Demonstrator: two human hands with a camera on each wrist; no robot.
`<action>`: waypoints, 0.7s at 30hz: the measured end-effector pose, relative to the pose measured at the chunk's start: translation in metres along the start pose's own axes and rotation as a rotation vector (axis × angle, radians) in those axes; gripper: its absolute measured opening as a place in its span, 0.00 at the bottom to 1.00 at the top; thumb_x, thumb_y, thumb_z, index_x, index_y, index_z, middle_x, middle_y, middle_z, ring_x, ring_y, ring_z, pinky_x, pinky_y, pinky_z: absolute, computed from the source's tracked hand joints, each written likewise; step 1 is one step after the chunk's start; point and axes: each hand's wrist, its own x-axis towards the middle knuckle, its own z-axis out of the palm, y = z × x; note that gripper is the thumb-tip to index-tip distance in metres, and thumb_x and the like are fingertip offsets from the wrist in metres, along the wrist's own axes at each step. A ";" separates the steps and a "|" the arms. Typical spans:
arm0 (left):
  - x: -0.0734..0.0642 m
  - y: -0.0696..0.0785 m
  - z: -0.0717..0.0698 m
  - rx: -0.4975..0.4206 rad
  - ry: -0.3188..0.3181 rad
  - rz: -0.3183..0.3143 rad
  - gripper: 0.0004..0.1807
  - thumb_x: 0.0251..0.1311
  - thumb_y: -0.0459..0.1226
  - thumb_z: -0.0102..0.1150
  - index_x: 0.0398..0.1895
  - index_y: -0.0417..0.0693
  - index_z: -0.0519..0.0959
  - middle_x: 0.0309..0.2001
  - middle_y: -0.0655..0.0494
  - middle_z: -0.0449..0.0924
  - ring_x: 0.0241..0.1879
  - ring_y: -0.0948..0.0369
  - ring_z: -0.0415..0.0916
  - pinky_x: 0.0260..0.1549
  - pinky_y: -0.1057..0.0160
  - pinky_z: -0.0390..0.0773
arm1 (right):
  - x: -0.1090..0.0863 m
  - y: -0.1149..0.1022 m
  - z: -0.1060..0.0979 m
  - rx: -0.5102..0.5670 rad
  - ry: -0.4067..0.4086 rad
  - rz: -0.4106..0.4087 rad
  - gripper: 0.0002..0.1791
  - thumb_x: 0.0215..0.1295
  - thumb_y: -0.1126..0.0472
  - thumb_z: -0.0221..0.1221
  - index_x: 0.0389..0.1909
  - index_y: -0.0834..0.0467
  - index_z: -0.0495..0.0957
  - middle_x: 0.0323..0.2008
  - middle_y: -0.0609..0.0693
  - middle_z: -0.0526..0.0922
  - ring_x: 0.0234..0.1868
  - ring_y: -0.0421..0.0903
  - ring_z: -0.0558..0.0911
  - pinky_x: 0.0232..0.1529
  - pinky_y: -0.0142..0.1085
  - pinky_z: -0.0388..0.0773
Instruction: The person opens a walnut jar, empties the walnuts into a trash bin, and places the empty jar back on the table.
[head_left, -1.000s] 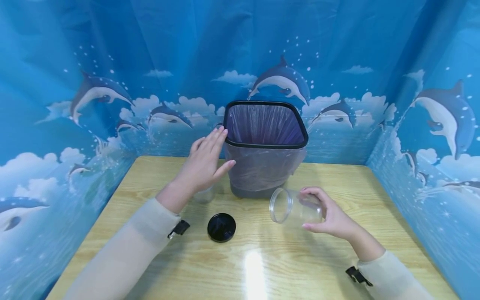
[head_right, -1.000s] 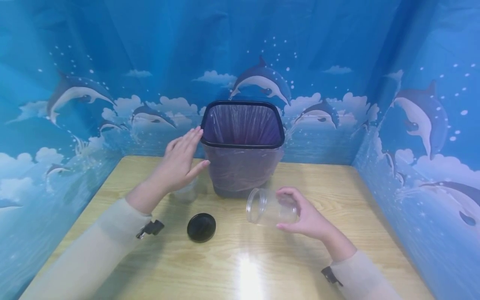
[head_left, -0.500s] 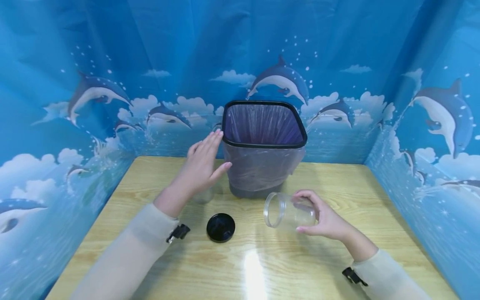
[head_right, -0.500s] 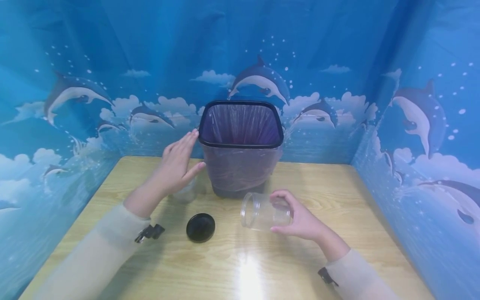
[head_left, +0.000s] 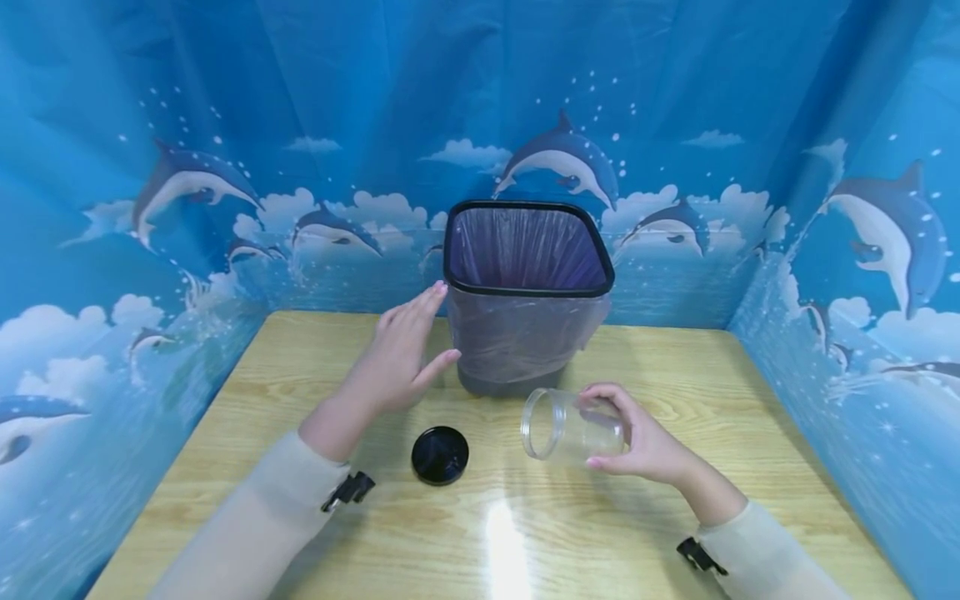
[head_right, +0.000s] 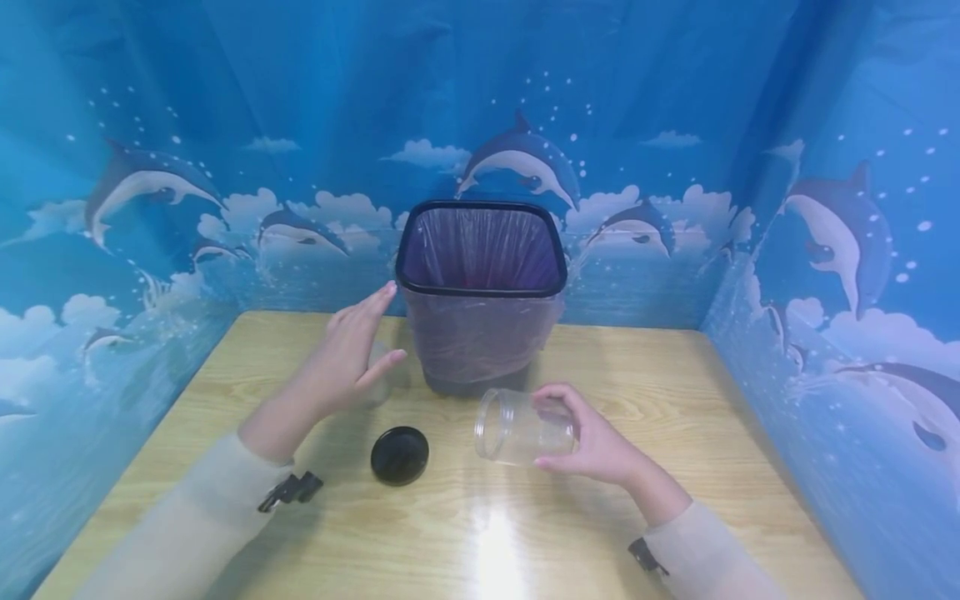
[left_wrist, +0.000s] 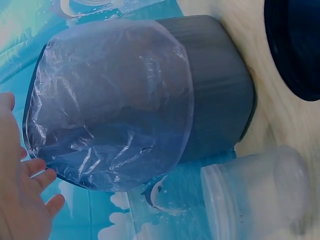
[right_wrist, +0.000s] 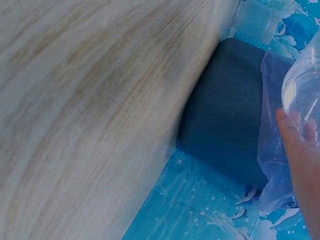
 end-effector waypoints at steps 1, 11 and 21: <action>-0.002 0.000 0.000 -0.001 -0.002 0.009 0.43 0.74 0.56 0.45 0.81 0.47 0.41 0.80 0.49 0.44 0.77 0.51 0.46 0.69 0.38 0.52 | 0.000 0.000 0.000 0.001 0.001 0.001 0.44 0.49 0.78 0.71 0.67 0.67 0.59 0.65 0.51 0.65 0.66 0.42 0.72 0.56 0.44 0.78; -0.019 -0.001 0.012 0.007 -0.059 0.059 0.42 0.72 0.55 0.49 0.79 0.41 0.51 0.77 0.44 0.55 0.73 0.47 0.59 0.64 0.38 0.64 | 0.000 0.000 -0.002 -0.020 0.003 -0.022 0.45 0.47 0.78 0.71 0.66 0.67 0.59 0.64 0.56 0.65 0.66 0.40 0.71 0.64 0.38 0.70; -0.042 -0.006 0.032 -0.160 -0.172 0.000 0.41 0.72 0.54 0.51 0.77 0.38 0.54 0.75 0.41 0.57 0.72 0.45 0.59 0.69 0.45 0.60 | -0.003 -0.001 -0.001 0.025 0.000 0.009 0.44 0.50 0.78 0.70 0.67 0.67 0.59 0.65 0.60 0.63 0.66 0.46 0.72 0.58 0.43 0.76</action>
